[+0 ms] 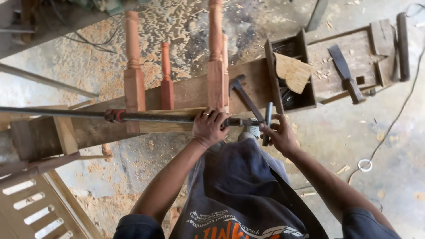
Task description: The person tightens a long bar clamp across a wooden chair frame with turned spindles, using a hammer to seat the clamp and adjust the frame joints. They reposition the clamp, hammer the wood into alignment, and finally loosen and remove the clamp from the assembled chair frame.
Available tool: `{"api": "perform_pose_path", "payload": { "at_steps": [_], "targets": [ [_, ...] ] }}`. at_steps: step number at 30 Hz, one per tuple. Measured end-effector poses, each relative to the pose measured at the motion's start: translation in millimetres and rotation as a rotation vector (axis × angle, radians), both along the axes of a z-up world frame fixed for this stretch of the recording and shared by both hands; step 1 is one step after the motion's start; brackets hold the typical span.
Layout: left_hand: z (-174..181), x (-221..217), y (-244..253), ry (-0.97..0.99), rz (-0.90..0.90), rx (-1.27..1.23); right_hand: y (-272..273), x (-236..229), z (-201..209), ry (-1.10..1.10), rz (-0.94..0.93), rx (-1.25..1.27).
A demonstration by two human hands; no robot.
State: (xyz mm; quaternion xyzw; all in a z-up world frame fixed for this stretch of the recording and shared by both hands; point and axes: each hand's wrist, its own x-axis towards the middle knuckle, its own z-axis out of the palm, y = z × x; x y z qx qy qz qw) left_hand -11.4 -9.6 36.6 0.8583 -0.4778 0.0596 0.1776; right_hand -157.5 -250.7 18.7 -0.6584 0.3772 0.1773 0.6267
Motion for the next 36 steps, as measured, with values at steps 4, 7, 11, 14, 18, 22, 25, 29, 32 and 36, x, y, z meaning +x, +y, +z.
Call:
{"api": "perform_pose_path", "payload": {
  "at_steps": [4, 7, 11, 14, 18, 22, 25, 29, 32, 36],
  "targets": [
    [14, -1, -4, 0.072, 0.051, 0.009, -18, -14, -6, -0.312, -0.013, -0.196],
    [20, -1, -6, 0.073, 0.057, 0.005, -31, -14, 18, -0.537, 0.445, -0.76],
    [20, -1, -7, 0.039, 0.056, -0.009, -28, -14, 16, -0.598, 0.735, -0.883],
    [21, -3, -5, 0.006, 0.013, 0.002, -21, -12, -2, -0.604, 0.662, -0.873],
    [19, -2, -8, -0.045, -0.007, -0.001, -13, -15, -27, -0.637, 0.585, -0.901],
    [13, -6, -7, -0.075, 0.037, 0.08, -7, -17, -39, -0.805, 0.456, -0.925],
    [7, -4, -7, -0.111, 0.032, 0.096, -5, -15, -43, -0.896, 0.382, -0.989],
    [-3, 0, -2, -0.165, 0.008, 0.143, 3, -16, -44, -0.818, 0.282, -0.884],
    [-3, 0, -2, -0.177, 0.012, 0.144, 8, -18, -31, -0.27, 0.336, -0.562],
    [-1, -3, -1, -0.17, 0.029, 0.157, -2, -13, 19, -0.062, 0.029, -0.04]
  ]
}}
